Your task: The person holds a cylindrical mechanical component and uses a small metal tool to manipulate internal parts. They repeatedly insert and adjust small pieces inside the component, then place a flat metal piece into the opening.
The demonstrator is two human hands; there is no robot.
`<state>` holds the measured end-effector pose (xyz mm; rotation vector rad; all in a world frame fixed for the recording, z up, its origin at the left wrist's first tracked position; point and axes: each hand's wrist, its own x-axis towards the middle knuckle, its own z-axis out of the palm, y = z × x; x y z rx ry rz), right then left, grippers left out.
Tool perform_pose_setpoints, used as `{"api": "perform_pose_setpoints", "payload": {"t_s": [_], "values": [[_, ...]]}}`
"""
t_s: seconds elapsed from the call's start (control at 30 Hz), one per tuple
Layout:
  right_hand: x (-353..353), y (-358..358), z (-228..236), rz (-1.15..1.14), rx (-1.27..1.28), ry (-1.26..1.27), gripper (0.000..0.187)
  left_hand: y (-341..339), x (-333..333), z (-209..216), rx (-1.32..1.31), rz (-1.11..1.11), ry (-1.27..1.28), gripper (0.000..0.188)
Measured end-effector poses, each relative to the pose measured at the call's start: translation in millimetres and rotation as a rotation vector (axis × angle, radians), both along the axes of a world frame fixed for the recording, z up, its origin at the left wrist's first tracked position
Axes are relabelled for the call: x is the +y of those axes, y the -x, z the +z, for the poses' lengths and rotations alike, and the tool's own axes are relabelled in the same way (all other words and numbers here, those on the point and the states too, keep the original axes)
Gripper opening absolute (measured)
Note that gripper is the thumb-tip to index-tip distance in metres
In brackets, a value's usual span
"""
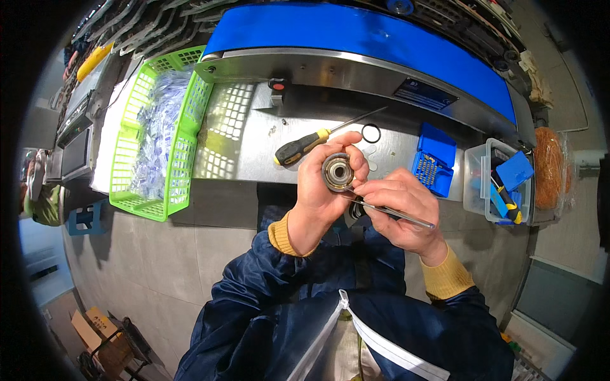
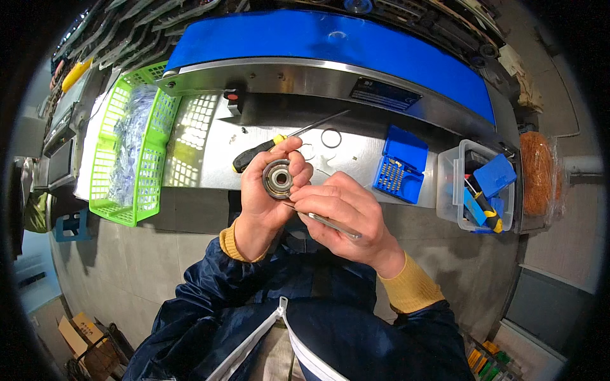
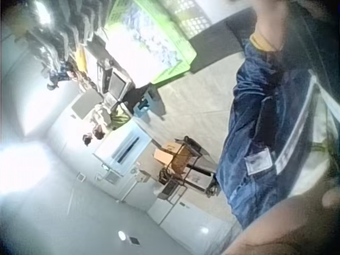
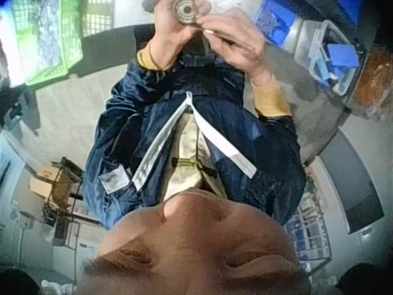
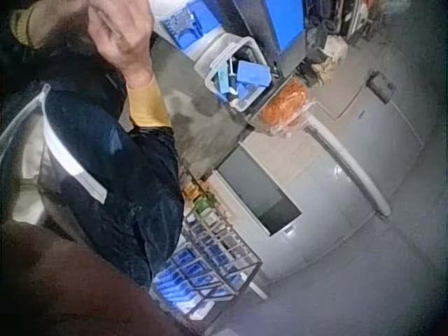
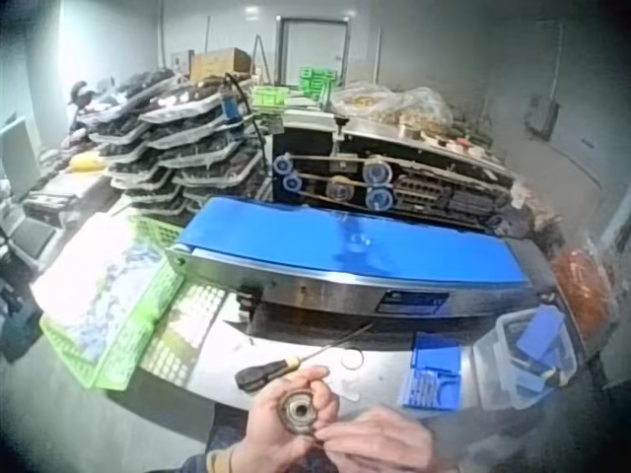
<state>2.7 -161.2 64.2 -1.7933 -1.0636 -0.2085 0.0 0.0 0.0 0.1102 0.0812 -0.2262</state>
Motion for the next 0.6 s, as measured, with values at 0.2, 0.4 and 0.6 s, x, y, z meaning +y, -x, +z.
{"api": "perform_pose_setpoints", "payload": {"t_s": [0.2, 0.4, 0.6], "values": [[2.3, -1.1, -0.1, 0.002, -0.010, 0.010, 0.032, -1.1, 2.3, 2.7, -0.007, 0.002, -0.013, 0.034], [2.6, -2.4, -3.2, 0.007, -0.031, 0.016, 0.034, -0.7, 1.5, 1.4, 0.005, 0.000, -0.021, 0.033], [1.9, -3.0, -3.8, 0.022, -0.031, 0.032, 0.035, -0.5, 0.8, 0.9, -0.002, 0.012, -0.032, 0.033]]}}
